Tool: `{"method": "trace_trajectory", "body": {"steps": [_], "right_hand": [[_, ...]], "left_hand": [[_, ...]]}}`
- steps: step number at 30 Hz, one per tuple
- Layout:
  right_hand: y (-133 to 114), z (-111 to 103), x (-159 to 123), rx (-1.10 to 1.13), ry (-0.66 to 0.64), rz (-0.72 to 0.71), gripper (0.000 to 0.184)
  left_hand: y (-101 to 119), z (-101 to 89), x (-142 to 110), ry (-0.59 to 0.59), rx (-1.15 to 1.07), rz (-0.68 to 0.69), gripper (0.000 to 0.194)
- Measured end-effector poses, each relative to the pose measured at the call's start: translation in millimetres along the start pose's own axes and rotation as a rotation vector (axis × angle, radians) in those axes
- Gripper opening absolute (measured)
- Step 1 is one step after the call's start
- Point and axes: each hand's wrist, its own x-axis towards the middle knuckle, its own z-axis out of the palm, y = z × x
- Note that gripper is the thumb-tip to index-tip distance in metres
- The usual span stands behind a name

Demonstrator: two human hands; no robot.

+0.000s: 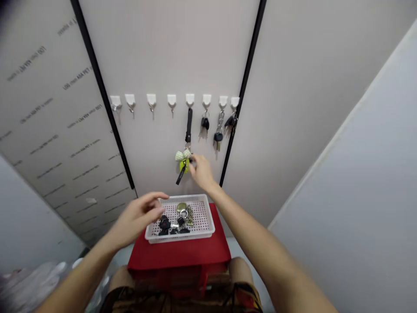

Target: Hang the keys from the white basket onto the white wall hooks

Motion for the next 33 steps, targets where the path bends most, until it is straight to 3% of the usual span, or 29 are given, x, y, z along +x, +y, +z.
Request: {"method": "trace_trajectory", "body": {"steps": [3, 6, 10, 17, 25, 30, 33], "right_hand": [[14, 36, -56, 0.024, -0.451, -0.016, 0.023], [21, 62, -91, 0.026, -0.626, -0.022, 0.021], [21, 75, -103, -0.021, -0.597, 0.021, 0.024], [26, 78, -104, -0.021, -0.638, 0.028, 0.020], [21, 81, -104, -0.032, -0.660, 0.011, 0.018], [22, 84, -97, -0.028, -0.533, 0.091, 0.024], [21, 87, -96, -0.053, -0.542, 0.083, 0.023]], "left_hand": [[-31, 31.8, 13, -0.086, 0.230, -0.093, 0.024], [-61, 60.6, 28, -0.116, 0.432, -0.140, 0.025], [-78, 77.7, 40, -0.121, 0.565, -0.164, 0.028], [-78, 76.3, 43, -0.171, 0.537, -0.220, 0.018], [-72, 80.3, 45, -0.157, 0.610, -0.241, 0.022], [-75, 78.2, 43, -0.048, 0.568, -0.327, 0.018], [-77, 76.9, 42, -0.026, 0.498, -0.347, 0.014]]}}
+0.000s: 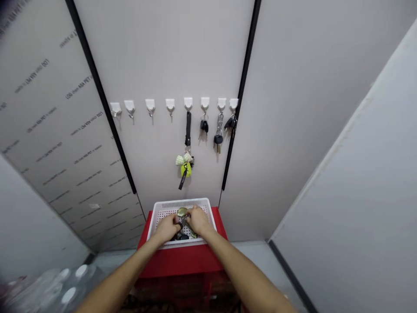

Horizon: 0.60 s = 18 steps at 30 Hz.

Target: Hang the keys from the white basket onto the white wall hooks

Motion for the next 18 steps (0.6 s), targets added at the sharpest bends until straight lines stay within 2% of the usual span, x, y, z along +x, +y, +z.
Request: {"method": "trace_trajectory", "body": {"steps": [6, 11, 15, 18], "right_hand": [[-4, 3, 1, -0.052, 0.006, -0.107, 0.020], [-4, -1, -1, -0.139, -0.054, -0.299, 0.024], [-5, -3, -2, -0.198, -0.091, -0.304, 0.018], [-2, -5, -1, -0.154, -0.078, -0.280, 0.016]], "left_hand": [[-3, 0.0, -1, -0.030, -0.051, 0.050, 0.011], [-9, 5.0, -1, -0.039, -0.116, 0.141, 0.013], [-12, 9.4, 0, -0.001, -0.215, 0.144, 0.013], [-11, 9.1, 0, 0.025, -0.309, 0.132, 0.013]]}}
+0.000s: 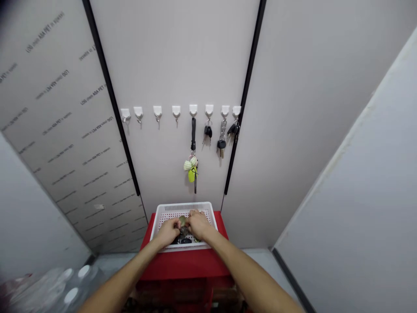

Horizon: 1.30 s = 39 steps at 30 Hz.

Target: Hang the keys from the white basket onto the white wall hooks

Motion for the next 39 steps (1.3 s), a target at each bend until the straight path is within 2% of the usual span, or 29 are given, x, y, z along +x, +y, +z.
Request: {"method": "trace_trajectory", "body": {"steps": [7, 10, 13, 17, 22, 26, 30, 35, 39], "right_hand": [[10, -15, 7, 0.425, 0.129, 0.078, 0.014], [10, -16, 8, 0.570, 0.131, 0.079, 0.011], [7, -16, 8, 0.718, 0.095, 0.074, 0.008], [1, -22, 10, 0.828, 0.085, 0.043, 0.006], [-6, -36, 14, 0.904, 0.089, -0.005, 0.004], [-11, -49, 16, 0.923, 0.119, -0.033, 0.003], [-22, -65, 17, 0.916, 0.175, -0.027, 0.003], [-40, -84, 20, 1.114, 0.268, -0.011, 0.012], [-55, -91, 22, 1.248, 0.368, 0.088, 0.014]], "left_hand": [[2, -3.5, 1, 0.086, -0.353, -0.061, 0.014], [1, -5.2, 3, 0.142, -0.538, -0.108, 0.016], [0, -9.7, 3, 0.139, -0.668, -0.104, 0.015], [3, -21.1, 4, 0.081, -0.699, -0.023, 0.012], [13, -35.4, 12, 0.101, -0.692, 0.001, 0.014], [24, -53.1, 22, 0.083, -0.763, -0.038, 0.012], [46, -80.8, 26, 0.153, -0.799, 0.011, 0.012], [75, -109.3, 23, 0.173, -0.809, 0.106, 0.012], [84, -123.6, 17, 0.198, -0.819, 0.137, 0.014]]}}
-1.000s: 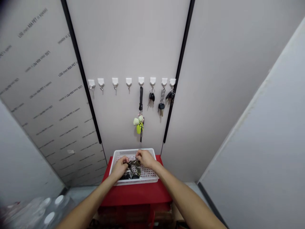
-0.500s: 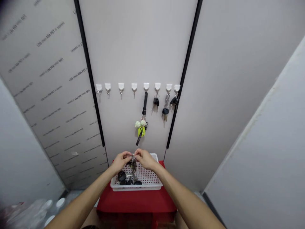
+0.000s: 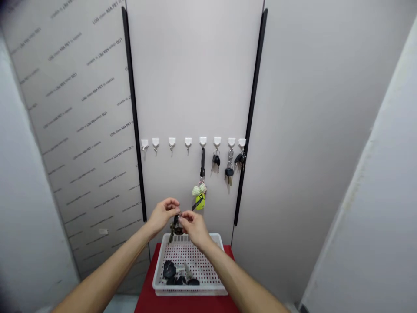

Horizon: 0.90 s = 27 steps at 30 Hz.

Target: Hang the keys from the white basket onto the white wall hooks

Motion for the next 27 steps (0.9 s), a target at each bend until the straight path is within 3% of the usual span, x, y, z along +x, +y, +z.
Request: {"method": "trace_trajectory", "body": {"steps": [4, 8, 14, 22, 27], "right_hand": [[-4, 16, -4, 0.164, 0.061, -0.010, 0.020], [-11, 25, -5, 0.164, 0.004, 0.036, 0.023], [-25, 18, 7, 0.104, 0.068, -0.069, 0.019], [-13, 11, 16, -0.059, 0.069, -0.137, 0.014], [-25, 7, 13, -0.014, -0.087, -0.052, 0.013]], "left_hand": [[11, -8.0, -3, 0.042, 0.004, 0.050, 0.014], [18, -15.4, -5, 0.065, 0.017, 0.068, 0.016], [22, -20.1, -1, 0.050, -0.008, 0.071, 0.016], [29, -16.2, 2, 0.087, -0.049, 0.081, 0.016], [33, -14.3, 2, 0.076, -0.010, 0.102, 0.017]]}}
